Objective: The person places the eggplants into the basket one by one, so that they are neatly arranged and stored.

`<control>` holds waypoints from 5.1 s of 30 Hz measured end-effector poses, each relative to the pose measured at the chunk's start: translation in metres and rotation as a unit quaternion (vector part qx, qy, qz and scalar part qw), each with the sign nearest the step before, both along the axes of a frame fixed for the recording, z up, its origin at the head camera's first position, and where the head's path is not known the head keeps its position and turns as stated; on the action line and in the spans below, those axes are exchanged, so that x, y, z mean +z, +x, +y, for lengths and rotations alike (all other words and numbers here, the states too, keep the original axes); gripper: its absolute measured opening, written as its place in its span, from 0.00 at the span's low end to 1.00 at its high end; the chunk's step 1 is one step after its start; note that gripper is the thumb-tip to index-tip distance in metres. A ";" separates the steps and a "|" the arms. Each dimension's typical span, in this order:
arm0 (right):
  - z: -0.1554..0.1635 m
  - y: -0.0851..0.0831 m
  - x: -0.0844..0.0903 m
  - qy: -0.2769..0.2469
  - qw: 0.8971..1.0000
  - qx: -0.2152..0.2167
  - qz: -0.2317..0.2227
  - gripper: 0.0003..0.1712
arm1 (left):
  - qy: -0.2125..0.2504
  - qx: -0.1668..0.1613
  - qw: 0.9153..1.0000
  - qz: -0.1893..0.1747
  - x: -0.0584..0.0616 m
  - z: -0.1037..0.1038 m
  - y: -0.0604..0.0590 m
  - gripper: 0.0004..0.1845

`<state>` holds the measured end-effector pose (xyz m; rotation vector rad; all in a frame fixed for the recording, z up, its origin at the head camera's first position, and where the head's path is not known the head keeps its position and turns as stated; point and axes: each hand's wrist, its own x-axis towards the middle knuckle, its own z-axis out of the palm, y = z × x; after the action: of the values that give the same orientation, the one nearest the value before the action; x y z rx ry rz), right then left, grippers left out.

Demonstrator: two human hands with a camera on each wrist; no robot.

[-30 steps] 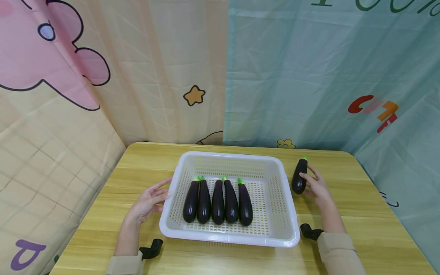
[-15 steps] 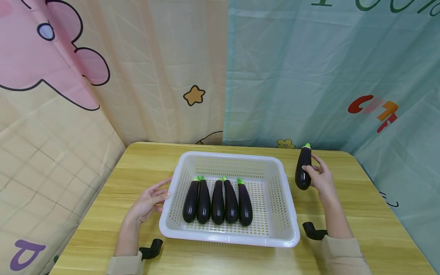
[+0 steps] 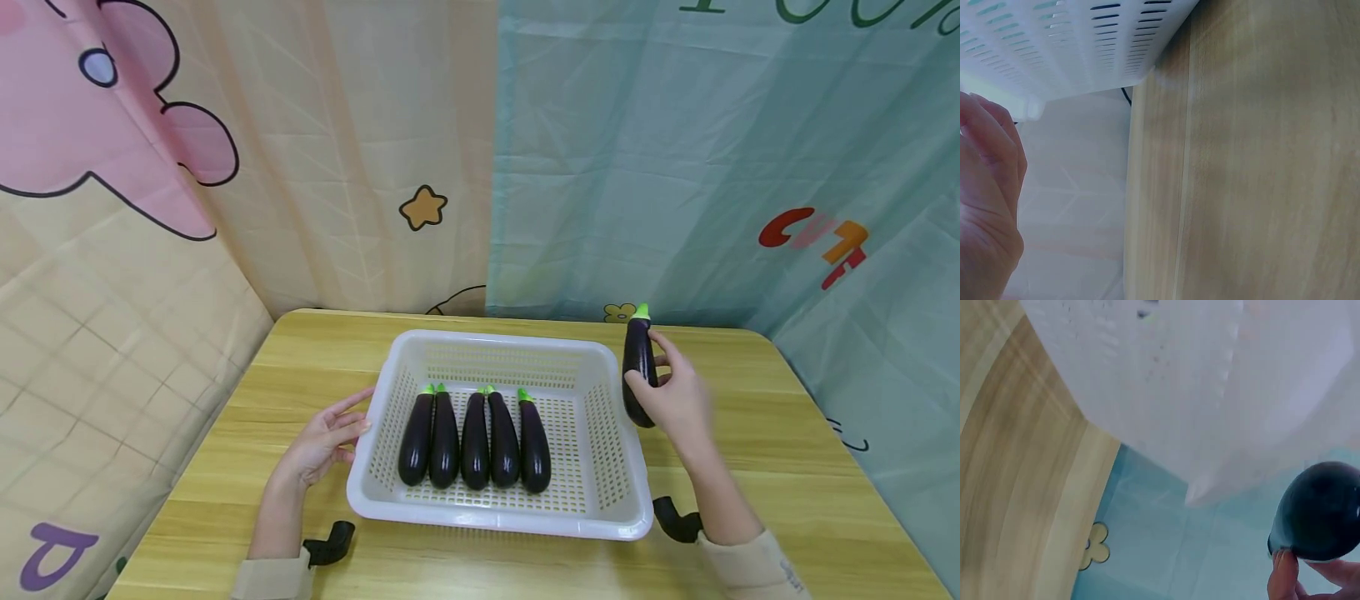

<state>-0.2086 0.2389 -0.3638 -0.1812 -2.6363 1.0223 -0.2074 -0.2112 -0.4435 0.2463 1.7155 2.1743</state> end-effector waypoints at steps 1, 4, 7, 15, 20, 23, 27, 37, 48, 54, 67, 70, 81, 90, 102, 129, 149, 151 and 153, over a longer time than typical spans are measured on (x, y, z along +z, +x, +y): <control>-0.004 0.002 0.000 0.022 1.000 0.002 0.001 0.35 | 0.002 -0.002 1.000 0.002 0.000 0.000 0.000 0.26; -0.016 0.006 0.001 0.083 0.996 0.002 0.007 0.35 | 0.003 -0.003 1.000 0.003 0.000 -0.001 0.000 0.27; -0.027 0.010 -0.001 0.131 0.991 0.003 0.018 0.36 | -0.004 0.003 1.000 0.000 -0.001 0.000 0.000 0.27; -0.050 0.014 -0.010 0.208 0.976 0.021 0.053 0.37 | -0.008 0.005 1.000 0.001 -0.001 0.000 0.000 0.28; -0.062 0.015 -0.019 0.257 0.965 0.040 0.036 0.38 | -0.009 0.004 1.000 0.003 -0.001 0.000 0.000 0.28; -0.067 0.014 -0.025 0.282 0.958 0.053 0.030 0.38 | -0.013 0.007 1.000 0.002 -0.001 0.000 0.000 0.28; -0.073 0.014 -0.034 0.305 0.950 0.069 0.023 0.37 | -0.019 0.010 1.000 -0.002 -0.001 0.000 -0.001 0.28; -0.082 0.013 -0.053 0.354 0.930 0.098 -0.025 0.38 | -0.016 0.012 1.000 -0.008 -0.002 0.001 -0.001 0.29; -0.084 0.013 -0.070 0.385 0.912 0.120 -0.076 0.43 | -0.017 0.011 1.000 -0.010 -0.002 0.001 -0.001 0.29; -0.086 0.014 -0.074 0.397 0.901 0.131 -0.113 0.43 | -0.018 0.010 1.000 -0.012 -0.001 0.001 -0.001 0.29; -0.089 0.015 -0.074 0.428 0.878 0.150 -0.152 0.40 | -0.006 0.002 1.000 -0.007 -0.002 0.000 -0.001 0.29; -0.089 0.015 -0.074 0.433 0.874 0.153 -0.160 0.40 | -0.003 -0.001 1.000 -0.005 -0.002 0.000 -0.001 0.29; -0.090 0.014 -0.076 0.445 0.862 0.164 -0.177 0.39 | -0.004 0.001 1.000 -0.004 -0.003 0.000 -0.001 0.28; -0.091 0.013 -0.078 0.435 0.863 0.168 -0.197 0.38 | -0.005 0.007 1.000 -0.007 -0.004 0.000 -0.001 0.28; -0.091 0.013 -0.079 0.421 0.868 0.172 -0.198 0.39 | -0.010 0.008 1.000 -0.008 -0.003 0.001 -0.002 0.27; -0.080 0.016 -0.059 0.436 0.884 0.148 -0.079 0.33 | -0.026 0.008 1.000 0.002 -0.001 0.001 -0.001 0.28; -0.003 0.003 0.043 0.366 0.910 0.188 0.049 0.33 | -0.398 0.036 0.907 0.136 0.052 -0.002 0.006 0.35; 0.008 0.000 0.051 0.351 0.916 0.180 0.067 0.33 | -0.449 0.054 0.872 0.187 0.061 -0.004 0.004 0.36; 0.019 -0.003 0.056 0.334 0.923 0.165 0.090 0.33 | -0.485 0.081 0.839 0.232 0.070 -0.006 0.001 0.37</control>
<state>-0.2117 0.2577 -0.3073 0.4986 -2.7165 0.1493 -0.2063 -0.2172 -0.3738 0.3662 2.9446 1.0924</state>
